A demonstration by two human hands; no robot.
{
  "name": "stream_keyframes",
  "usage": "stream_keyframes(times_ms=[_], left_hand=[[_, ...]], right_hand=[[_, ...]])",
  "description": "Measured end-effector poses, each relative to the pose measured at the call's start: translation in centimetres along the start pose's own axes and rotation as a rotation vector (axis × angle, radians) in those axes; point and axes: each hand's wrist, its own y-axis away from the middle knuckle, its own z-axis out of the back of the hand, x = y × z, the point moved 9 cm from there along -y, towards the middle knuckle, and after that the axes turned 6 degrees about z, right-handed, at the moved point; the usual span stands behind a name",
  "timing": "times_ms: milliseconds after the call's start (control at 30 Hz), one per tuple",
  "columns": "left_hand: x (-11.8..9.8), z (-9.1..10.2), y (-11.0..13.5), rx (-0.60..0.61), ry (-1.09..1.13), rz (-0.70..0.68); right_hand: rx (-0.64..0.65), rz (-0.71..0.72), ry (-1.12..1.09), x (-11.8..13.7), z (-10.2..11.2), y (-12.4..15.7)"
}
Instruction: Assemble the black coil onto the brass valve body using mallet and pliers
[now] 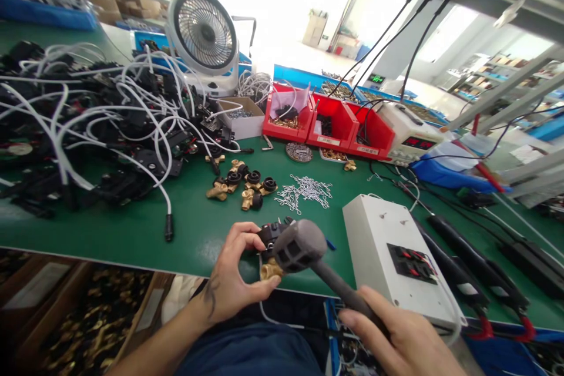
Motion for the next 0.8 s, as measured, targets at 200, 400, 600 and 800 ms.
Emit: stream_keyframes(times_ms=[200,400,600,800], left_hand=[[-0.2,-0.5,-0.4,0.068,-0.036,0.035],[-0.1,-0.3,-0.4,0.061,-0.063,0.106],[0.0,-0.3,-0.4,0.081,-0.021,0.153],[-0.3,-0.6,-0.5,0.148,0.009,0.136]], right_hand=[[0.052,0.062,-0.262,4.3,-1.8,-3.4],[0.28,0.131,-0.418,6.5,-6.4,-6.1],[0.297,0.164,-0.469,6.1,-6.6,-6.5],[0.33,0.122,-0.462,5.9,-6.6,-7.2]])
